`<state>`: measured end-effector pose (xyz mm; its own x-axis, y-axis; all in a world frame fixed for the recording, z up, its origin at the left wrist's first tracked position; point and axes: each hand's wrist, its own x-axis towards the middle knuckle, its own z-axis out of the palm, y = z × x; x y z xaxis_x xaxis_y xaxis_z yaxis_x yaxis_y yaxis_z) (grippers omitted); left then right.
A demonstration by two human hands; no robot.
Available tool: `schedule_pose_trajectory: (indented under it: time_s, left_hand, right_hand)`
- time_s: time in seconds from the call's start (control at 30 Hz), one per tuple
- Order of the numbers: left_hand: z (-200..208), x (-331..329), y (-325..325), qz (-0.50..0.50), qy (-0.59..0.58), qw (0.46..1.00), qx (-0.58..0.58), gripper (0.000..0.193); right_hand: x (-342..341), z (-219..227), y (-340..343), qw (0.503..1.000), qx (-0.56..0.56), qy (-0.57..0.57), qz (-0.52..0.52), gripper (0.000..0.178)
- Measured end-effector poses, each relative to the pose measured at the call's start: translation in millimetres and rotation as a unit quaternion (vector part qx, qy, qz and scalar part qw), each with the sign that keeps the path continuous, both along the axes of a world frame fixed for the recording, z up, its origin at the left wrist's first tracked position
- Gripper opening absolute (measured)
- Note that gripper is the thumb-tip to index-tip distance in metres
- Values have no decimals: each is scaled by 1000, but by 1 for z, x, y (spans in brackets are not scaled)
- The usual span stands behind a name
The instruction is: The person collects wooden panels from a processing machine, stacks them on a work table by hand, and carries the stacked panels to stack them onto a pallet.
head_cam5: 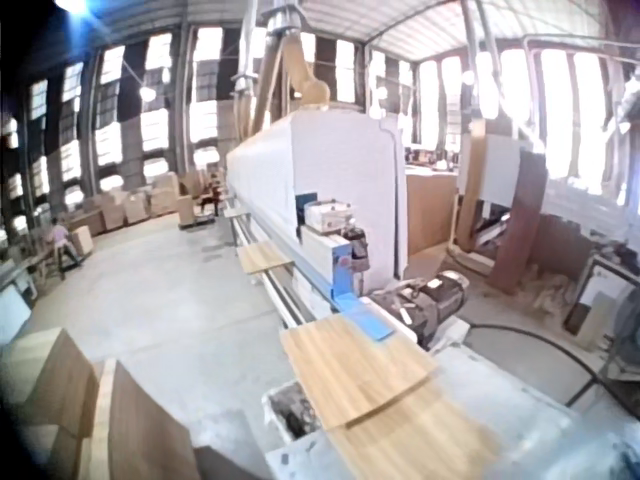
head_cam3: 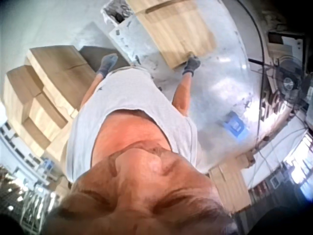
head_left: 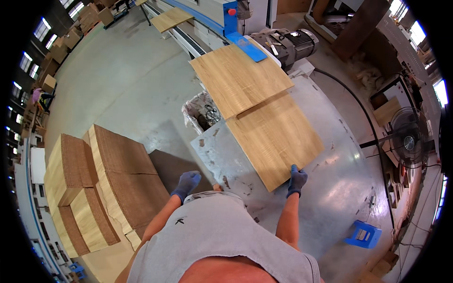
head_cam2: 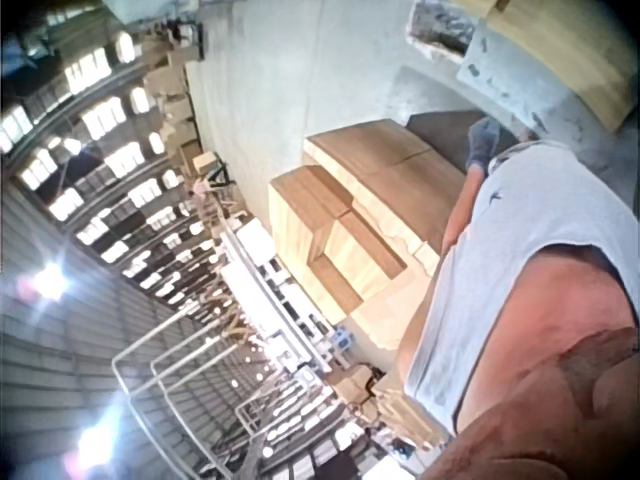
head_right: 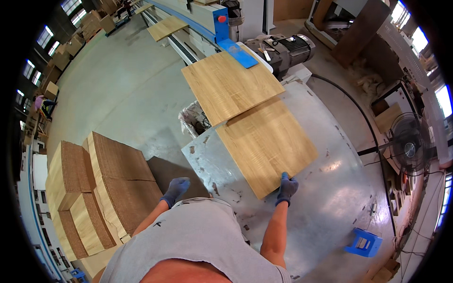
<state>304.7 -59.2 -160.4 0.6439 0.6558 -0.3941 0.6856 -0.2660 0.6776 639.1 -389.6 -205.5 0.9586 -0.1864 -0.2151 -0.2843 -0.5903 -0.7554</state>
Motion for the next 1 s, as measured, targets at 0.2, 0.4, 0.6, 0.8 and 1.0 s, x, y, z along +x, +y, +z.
schedule_pose_trajectory:
  time_s: [0.2,0.4,0.6,0.8,1.0]
  left_hand:
    - [-27,-16,-11,-74,-30,991,108,24]
    - [-13,-17,-25,-65,0,994,92,23]
    - [-18,-54,-30,29,31,999,21,21]
    - [-36,-60,-28,45,16,999,21,23]
    - [-42,-54,-24,55,18,998,-8,25]
  right_hand:
    - [16,-18,2,997,47,-28,47,35]
    - [10,3,3,994,82,-45,49,33]
    - [14,-8,1,995,32,-38,90,45]
    - [20,-19,-7,987,144,13,74,54]
    - [33,-32,-18,960,274,60,18,59]
